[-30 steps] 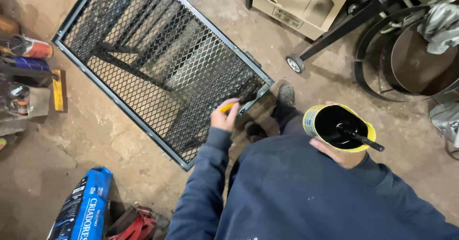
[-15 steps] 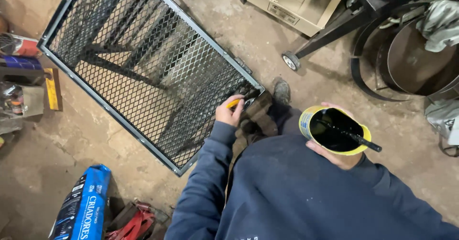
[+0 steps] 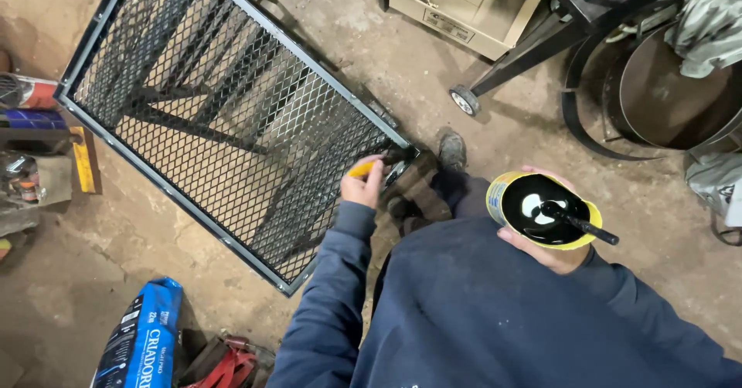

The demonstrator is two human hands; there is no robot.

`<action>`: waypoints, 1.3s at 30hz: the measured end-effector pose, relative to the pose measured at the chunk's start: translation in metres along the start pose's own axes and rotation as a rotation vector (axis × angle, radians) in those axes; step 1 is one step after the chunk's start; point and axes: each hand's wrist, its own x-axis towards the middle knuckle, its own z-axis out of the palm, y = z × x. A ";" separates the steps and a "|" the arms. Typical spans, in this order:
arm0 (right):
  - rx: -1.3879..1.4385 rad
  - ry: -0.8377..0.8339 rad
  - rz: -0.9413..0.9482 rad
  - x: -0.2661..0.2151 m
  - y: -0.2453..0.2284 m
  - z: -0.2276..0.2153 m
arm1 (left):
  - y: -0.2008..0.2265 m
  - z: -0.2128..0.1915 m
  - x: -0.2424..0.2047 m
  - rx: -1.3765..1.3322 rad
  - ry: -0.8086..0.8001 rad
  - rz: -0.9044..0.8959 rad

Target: The recorder is painting the edges and surfaces of several metal mesh panels with black paint using a brush.

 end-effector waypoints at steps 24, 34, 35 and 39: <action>-0.025 0.010 -0.001 0.001 -0.006 0.010 | 0.001 -0.006 -0.020 0.199 0.096 0.045; -0.033 -0.013 0.005 0.003 -0.007 0.011 | 0.008 -0.009 -0.022 0.308 0.166 0.094; -0.010 -0.037 0.041 0.002 -0.005 0.010 | 0.011 -0.007 -0.024 0.251 0.166 0.085; -0.026 -0.047 0.074 0.006 -0.004 0.014 | 0.002 -0.010 -0.035 0.188 0.161 0.129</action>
